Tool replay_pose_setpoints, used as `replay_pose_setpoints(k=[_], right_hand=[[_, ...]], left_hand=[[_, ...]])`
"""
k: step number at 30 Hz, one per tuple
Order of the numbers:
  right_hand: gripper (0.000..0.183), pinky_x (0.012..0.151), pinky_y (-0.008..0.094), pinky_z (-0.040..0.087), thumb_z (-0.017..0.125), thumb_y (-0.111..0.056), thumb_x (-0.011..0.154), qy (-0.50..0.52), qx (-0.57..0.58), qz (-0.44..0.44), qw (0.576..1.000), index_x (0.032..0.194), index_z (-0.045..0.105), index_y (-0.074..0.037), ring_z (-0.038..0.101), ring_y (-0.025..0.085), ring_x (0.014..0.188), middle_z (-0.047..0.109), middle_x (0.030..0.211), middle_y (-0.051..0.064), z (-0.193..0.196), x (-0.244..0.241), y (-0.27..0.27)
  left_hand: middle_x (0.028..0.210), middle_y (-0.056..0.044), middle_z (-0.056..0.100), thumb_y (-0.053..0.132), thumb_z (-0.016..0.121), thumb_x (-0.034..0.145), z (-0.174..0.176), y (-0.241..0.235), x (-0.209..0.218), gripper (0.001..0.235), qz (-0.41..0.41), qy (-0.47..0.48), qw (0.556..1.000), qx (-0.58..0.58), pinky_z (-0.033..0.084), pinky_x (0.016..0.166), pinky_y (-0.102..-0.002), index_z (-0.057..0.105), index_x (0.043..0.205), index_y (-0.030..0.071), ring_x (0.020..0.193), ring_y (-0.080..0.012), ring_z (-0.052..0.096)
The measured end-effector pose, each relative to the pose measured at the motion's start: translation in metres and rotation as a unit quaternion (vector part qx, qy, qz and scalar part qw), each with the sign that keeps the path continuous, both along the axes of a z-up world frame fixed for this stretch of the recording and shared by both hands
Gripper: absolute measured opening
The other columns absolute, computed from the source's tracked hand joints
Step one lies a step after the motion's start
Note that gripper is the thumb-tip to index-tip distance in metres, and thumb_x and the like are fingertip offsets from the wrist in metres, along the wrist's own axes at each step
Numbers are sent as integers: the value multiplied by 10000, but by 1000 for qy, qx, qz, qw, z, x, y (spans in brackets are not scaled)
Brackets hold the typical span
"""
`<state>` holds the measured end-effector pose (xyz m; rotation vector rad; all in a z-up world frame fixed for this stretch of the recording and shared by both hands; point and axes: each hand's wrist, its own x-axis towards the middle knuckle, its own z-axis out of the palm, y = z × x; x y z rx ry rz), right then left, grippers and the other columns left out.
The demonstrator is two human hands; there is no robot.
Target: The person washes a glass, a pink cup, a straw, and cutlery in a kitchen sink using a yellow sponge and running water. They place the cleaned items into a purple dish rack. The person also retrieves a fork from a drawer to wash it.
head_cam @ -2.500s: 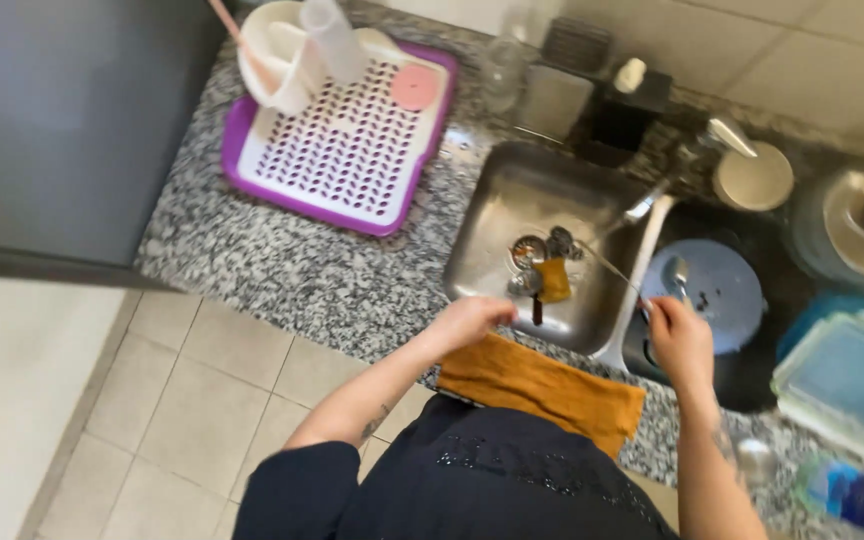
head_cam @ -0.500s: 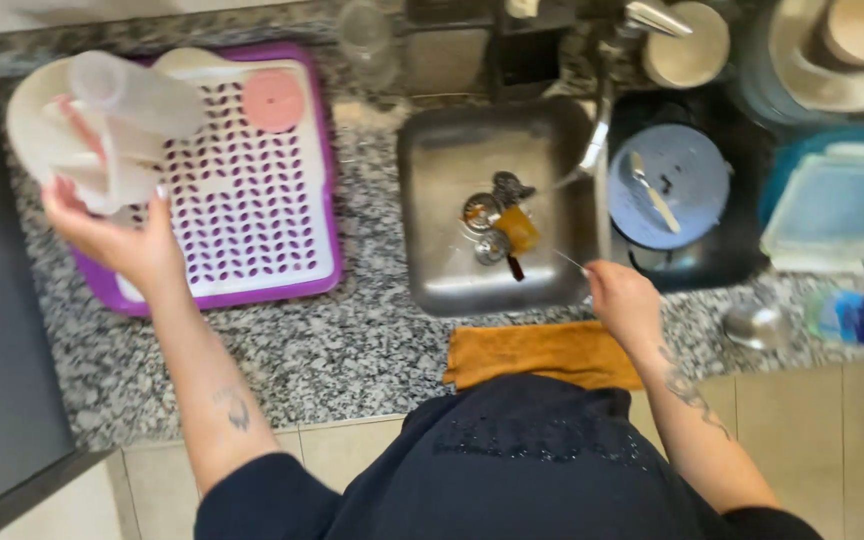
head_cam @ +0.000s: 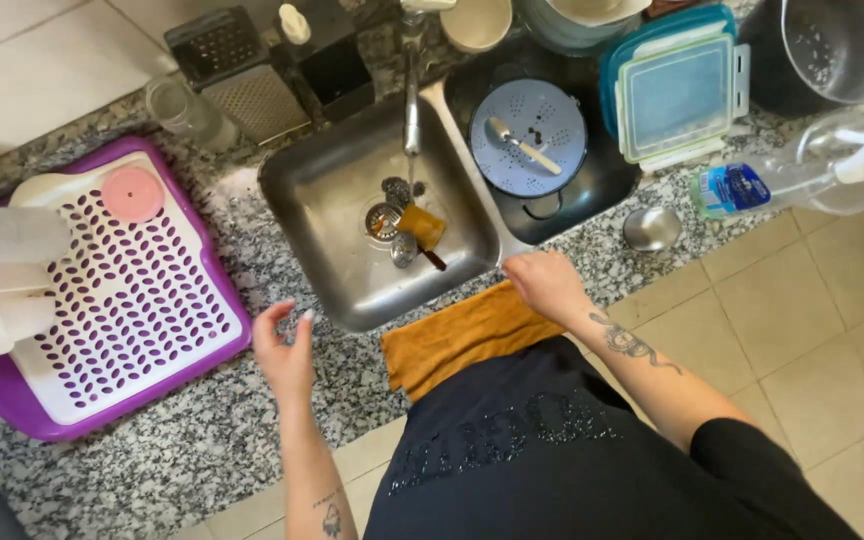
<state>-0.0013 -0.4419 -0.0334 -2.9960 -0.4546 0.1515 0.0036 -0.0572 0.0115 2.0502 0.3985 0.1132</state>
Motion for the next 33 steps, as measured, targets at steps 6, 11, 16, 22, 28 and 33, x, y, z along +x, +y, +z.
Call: replay_pose_setpoints(k=[6,11,16,22,28,33], right_hand=[[144,720,312,521,545,-288,904,-11,90,-51,995,1003,626,-222,655,192,845,668,904,-18,4,-13,-21],[156,713,334,533,576,-270,875,-10,104,-60,993,1014,639,-237,663,206,825,682,866,-15,15,-19,-21],[164,724,333,533,589,-203,890,-3,281,9,960,1041,648,-227,662,226,832,698,861,8,37,-6,24],[428,866,435,478,637,-128,821,101,328,97,934,1242,562,-147,616,320,970,649,1104,131,76,12,70],[404,789,342,502,575,-191,884,155,275,17,949,1274,532,-97,635,187,939,655,1078,45,86,17,64],[374,725,324,520,563,-164,891,159,243,-55,955,1262,559,-116,636,166,877,674,1037,27,77,12,54]], left_hand=[[1002,-52,637,125,703,806,-22,-47,6,215,-126,44,991,-17,458,800,-362,665,1017,134,971,-223,603],[930,-69,685,144,652,842,-10,-99,3,140,-200,69,976,-44,496,759,-343,699,974,139,894,-243,655],[1189,-278,569,89,354,985,-45,-128,8,466,-193,70,928,-311,506,822,-416,265,1442,68,1004,-357,615],[836,-128,671,62,543,931,24,-23,33,114,50,-164,966,-195,539,663,-290,607,1021,32,748,-174,637],[858,10,652,143,474,947,128,188,46,78,291,-284,874,267,459,452,-157,546,973,156,621,-74,578],[826,17,702,132,462,880,104,265,84,109,314,-272,852,317,443,567,-348,555,894,186,681,-205,668]])
